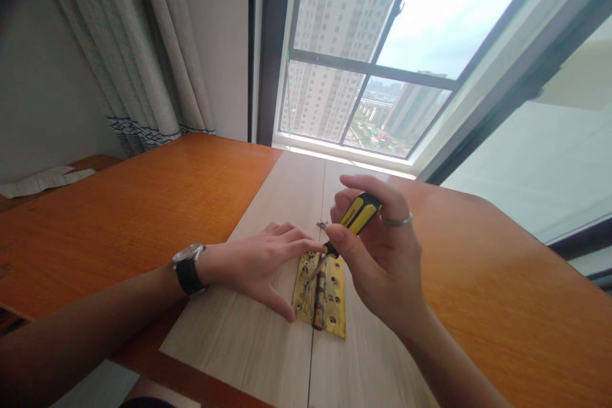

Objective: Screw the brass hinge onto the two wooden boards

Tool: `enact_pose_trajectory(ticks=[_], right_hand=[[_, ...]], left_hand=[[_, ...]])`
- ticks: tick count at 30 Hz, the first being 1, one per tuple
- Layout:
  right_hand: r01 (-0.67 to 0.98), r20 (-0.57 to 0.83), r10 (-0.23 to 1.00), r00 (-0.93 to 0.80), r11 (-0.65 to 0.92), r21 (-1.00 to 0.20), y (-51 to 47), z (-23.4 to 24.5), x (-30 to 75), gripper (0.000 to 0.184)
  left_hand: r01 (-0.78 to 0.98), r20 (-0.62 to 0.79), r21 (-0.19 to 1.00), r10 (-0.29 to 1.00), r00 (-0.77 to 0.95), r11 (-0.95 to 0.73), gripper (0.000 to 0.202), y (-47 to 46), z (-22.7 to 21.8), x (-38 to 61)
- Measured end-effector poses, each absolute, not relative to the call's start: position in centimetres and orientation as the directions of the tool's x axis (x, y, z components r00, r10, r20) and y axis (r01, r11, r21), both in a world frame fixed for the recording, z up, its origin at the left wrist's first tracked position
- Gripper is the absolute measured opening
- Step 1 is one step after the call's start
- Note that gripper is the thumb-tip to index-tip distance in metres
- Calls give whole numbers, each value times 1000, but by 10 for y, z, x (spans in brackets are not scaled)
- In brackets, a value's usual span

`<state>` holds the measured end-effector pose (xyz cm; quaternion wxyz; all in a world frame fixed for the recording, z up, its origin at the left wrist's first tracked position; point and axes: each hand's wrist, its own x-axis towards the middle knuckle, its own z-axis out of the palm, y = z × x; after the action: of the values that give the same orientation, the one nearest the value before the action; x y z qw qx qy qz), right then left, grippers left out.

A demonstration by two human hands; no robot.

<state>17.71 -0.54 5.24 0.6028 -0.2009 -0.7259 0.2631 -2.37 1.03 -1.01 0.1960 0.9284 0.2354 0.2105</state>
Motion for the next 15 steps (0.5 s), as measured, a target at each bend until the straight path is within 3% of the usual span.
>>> enact_pose_trajectory(ticks=[7,11,15], right_hand=[[-114,745,616,-257,746,-656,-9,53,175,40],[-84,767,614,-186,768,-635,-11,51,172,36],[-138,769,594,-236,763,-632,-12,48,172,39]], left_hand=[[354,289,465,517,806,-811,85,10,-6,-24],[364,272,469,523,808,-805,62,7,-2,-25],[354,303,472,525,795,-808,35,8,-1,-25]])
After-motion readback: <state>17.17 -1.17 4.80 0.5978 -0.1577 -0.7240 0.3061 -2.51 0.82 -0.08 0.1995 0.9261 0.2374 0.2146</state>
